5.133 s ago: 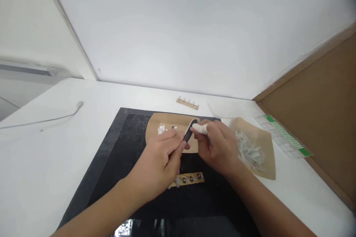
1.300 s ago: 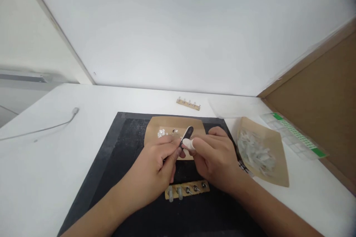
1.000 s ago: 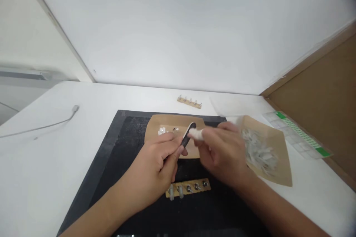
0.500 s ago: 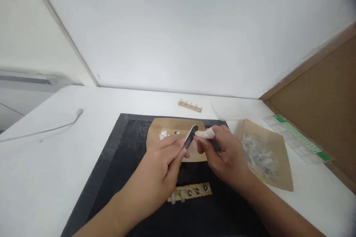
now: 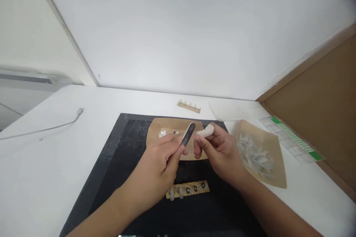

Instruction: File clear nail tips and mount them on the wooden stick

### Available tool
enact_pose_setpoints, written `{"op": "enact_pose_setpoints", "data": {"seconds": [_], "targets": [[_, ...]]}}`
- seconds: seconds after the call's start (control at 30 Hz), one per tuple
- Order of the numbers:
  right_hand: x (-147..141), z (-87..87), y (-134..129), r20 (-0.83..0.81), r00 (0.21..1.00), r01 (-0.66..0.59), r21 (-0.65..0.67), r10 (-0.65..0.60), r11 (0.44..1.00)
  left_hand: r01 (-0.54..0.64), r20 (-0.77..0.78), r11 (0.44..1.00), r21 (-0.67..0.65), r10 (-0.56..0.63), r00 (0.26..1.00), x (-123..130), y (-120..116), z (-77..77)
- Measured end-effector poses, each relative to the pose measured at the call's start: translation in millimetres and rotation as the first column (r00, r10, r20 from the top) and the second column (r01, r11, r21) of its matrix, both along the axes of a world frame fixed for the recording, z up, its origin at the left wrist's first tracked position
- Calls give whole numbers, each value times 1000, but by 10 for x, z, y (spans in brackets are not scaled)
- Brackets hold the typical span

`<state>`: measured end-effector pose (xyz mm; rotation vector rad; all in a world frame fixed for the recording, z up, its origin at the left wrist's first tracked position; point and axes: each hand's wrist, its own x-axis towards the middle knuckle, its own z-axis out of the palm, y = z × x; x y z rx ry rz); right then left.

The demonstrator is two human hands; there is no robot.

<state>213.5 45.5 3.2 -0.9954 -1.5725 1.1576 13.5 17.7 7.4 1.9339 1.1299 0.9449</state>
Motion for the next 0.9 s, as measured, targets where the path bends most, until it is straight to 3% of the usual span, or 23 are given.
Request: {"op": "enact_pose_setpoints", "data": {"seconds": [0.37, 0.5, 0.63, 0.8, 0.9], "targets": [[-1, -46, 11, 47, 999, 7, 19, -8, 1000, 34, 17, 999, -10, -34, 999, 2, 1, 38], [17, -51, -3, 210, 973, 65, 156, -98, 986, 36, 18, 999, -25, -36, 999, -6, -11, 42], [41, -48, -14, 429, 861, 93, 395, -273, 914, 37, 32, 999, -36, -35, 999, -14, -13, 18], [43, -35, -31, 466, 794, 99, 533, -389, 840, 36, 46, 998, -44, -34, 998, -3, -7, 20], [36, -29, -35, 455, 807, 102, 522, -377, 847, 46, 37, 998, -48, -45, 998, 5, -8, 34]]}}
